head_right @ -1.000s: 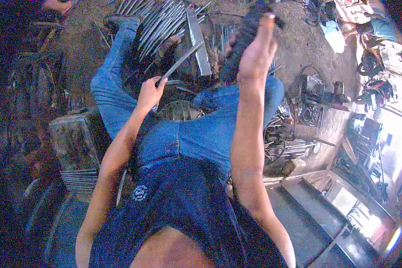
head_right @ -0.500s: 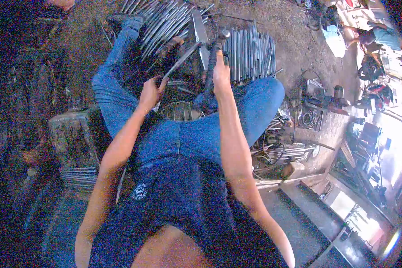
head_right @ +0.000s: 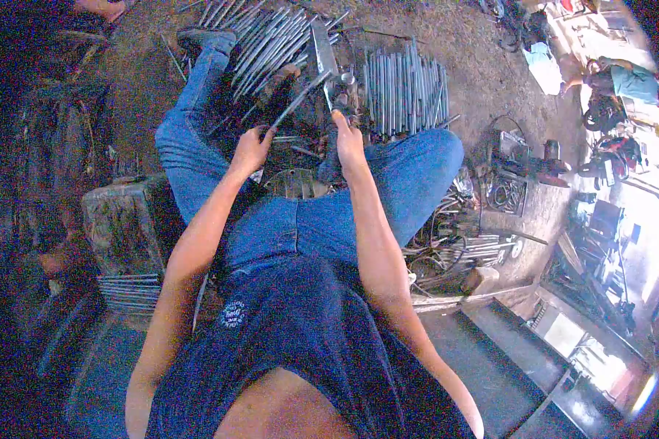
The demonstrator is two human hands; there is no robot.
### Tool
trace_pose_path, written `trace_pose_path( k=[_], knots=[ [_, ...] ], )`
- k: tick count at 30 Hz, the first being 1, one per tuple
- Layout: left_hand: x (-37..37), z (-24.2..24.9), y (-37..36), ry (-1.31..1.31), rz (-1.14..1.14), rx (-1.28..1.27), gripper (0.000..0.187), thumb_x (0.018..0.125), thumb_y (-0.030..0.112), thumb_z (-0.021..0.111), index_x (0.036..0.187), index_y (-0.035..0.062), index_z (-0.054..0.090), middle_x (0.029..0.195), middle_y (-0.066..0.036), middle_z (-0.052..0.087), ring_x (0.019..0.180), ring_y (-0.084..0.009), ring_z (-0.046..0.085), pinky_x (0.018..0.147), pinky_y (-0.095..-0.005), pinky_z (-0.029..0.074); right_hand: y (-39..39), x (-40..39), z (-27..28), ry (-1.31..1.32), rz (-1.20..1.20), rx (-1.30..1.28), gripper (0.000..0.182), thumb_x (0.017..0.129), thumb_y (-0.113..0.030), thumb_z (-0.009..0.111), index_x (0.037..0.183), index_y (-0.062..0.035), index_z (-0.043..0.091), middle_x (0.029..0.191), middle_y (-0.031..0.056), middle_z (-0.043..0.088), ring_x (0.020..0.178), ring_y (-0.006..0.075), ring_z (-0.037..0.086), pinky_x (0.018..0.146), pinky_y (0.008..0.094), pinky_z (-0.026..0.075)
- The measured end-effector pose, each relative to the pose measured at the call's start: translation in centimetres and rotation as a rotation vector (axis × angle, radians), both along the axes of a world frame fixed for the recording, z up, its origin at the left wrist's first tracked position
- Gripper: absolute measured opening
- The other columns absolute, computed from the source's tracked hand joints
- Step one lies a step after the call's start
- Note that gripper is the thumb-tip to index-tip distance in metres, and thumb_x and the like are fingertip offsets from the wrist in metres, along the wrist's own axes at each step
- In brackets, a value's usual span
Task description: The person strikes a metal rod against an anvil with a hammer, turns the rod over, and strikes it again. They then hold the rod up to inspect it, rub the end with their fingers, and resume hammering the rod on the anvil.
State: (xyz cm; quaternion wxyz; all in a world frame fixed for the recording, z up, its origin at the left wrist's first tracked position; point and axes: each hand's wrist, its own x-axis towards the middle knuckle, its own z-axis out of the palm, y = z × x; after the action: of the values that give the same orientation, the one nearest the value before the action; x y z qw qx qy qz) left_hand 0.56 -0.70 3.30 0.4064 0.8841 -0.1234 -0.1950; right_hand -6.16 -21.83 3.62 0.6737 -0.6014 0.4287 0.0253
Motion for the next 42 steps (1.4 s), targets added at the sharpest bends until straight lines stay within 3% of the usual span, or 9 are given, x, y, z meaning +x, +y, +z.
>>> trace_pose_path(
  k=[7, 13, 18, 20, 21, 23, 25, 32, 42],
  knots=[
    [-0.3, 1.6, 0.0, 0.154, 0.022, 0.002, 0.046, 0.091, 0.039, 0.053, 0.106, -0.0036, 0.062, 0.098, -0.028, 0.062, 0.095, -0.0413, 0.06, 0.084, -0.0462, 0.046, 0.1, 2.4, 8.1, -0.089, -0.047, 0.078, 0.056, 0.09, -0.058, 0.043, 0.075, -0.0056, 0.054, 0.057, 0.0054, 0.052, 0.044, 0.0168, 0.051, 0.042, 0.0316, 0.044],
    [-0.8, -0.7, -0.4, -0.119, 0.064, -0.011, 0.037, 0.089, 0.031, 0.055, 0.103, -0.0021, 0.064, 0.091, -0.028, 0.062, 0.089, -0.0436, 0.06, 0.079, -0.0479, 0.048, 0.1, 5.9, 21.0, -0.674, -0.2, -0.212, 0.062, 0.092, -0.06, 0.033, 0.072, -0.0039, 0.051, 0.052, 0.0069, 0.05, 0.039, 0.0171, 0.05, 0.038, 0.0309, 0.041],
    [-0.3, -0.2, -0.4, -0.058, 0.052, 0.049, 0.037, 0.089, 0.032, 0.056, 0.105, -0.0007, 0.063, 0.091, -0.028, 0.062, 0.088, -0.0435, 0.06, 0.078, -0.049, 0.048, 0.3, 7.1, 12.6, -0.654, -0.241, -0.043, 0.056, 0.089, -0.059, 0.045, 0.066, -0.0077, 0.046, 0.05, 0.0049, 0.05, 0.042, 0.0177, 0.05, 0.042, 0.0329, 0.043],
    [-0.8, -0.1, -0.3, -0.052, 0.043, 0.062, 0.037, 0.089, 0.032, 0.056, 0.106, 0.0001, 0.063, 0.09, -0.028, 0.063, 0.087, -0.0435, 0.06, 0.078, -0.0491, 0.049, 0.1, 6.4, 4.2, -0.002, -0.026, -0.134, 0.06, 0.088, -0.063, 0.043, 0.08, -0.0048, 0.056, 0.057, 0.008, 0.052, 0.043, 0.0194, 0.051, 0.041, 0.0331, 0.043],
    [-1.1, -0.3, -0.3, -0.071, 0.055, 0.061, 0.036, 0.089, 0.032, 0.056, 0.106, 0.0011, 0.063, 0.09, -0.028, 0.063, 0.087, -0.0436, 0.06, 0.077, -0.0494, 0.049, 1.3, 7.5, 3.4, -0.186, -0.143, -0.556, 0.063, 0.088, -0.063, 0.042, 0.084, -0.0023, 0.058, 0.058, 0.008, 0.052, 0.045, 0.0193, 0.052, 0.042, 0.0337, 0.044],
    [-0.1, -0.9, -0.5, -0.105, 0.078, 0.058, 0.036, 0.088, 0.033, 0.056, 0.106, 0.002, 0.063, 0.09, -0.027, 0.063, 0.086, -0.0437, 0.06, 0.077, -0.0497, 0.049, -0.5, 6.4, 3.3, -0.072, -0.011, 0.019, 0.062, 0.088, -0.063, 0.041, 0.084, -0.0031, 0.055, 0.059, 0.0078, 0.053, 0.047, 0.0186, 0.053, 0.043, 0.0329, 0.045],
    [-1.1, -1.4, -0.3, -0.107, 0.069, 0.023, 0.036, 0.089, 0.034, 0.055, 0.105, 0.0027, 0.063, 0.09, -0.027, 0.063, 0.086, -0.044, 0.06, 0.077, -0.0503, 0.048, -0.1, 5.1, 5.5, -0.043, 0.014, 0.105, 0.059, 0.089, -0.062, 0.04, 0.08, -0.0045, 0.053, 0.058, 0.008, 0.052, 0.046, 0.0182, 0.052, 0.043, 0.0326, 0.045],
    [-1.3, -0.8, -0.5, -0.111, 0.062, 0.07, 0.037, 0.09, 0.033, 0.052, 0.098, -0.0008, 0.062, 0.084, -0.026, 0.064, 0.081, -0.0451, 0.06, 0.075, -0.0519, 0.047, 0.6, 1.7, 1.4, 0.007, -0.064, 0.007, 0.059, 0.09, -0.059, 0.041, 0.071, -0.0045, 0.053, 0.054, 0.0065, 0.05, 0.044, 0.0187, 0.05, 0.042, 0.0327, 0.043],
    [-1.0, 0.6, 0.0, 0.016, 0.036, -0.109, 0.034, 0.091, 0.027, 0.051, 0.087, -0.0046, 0.063, 0.082, -0.028, 0.061, 0.08, -0.045, 0.059, 0.071, -0.0486, 0.046, -0.1, 2.3, 5.8, -0.008, -0.068, 0.13, 0.056, 0.09, -0.056, 0.046, 0.073, -0.0046, 0.06, 0.057, 0.0073, 0.056, 0.044, 0.0197, 0.051, 0.042, 0.0335, 0.042]
  ],
)
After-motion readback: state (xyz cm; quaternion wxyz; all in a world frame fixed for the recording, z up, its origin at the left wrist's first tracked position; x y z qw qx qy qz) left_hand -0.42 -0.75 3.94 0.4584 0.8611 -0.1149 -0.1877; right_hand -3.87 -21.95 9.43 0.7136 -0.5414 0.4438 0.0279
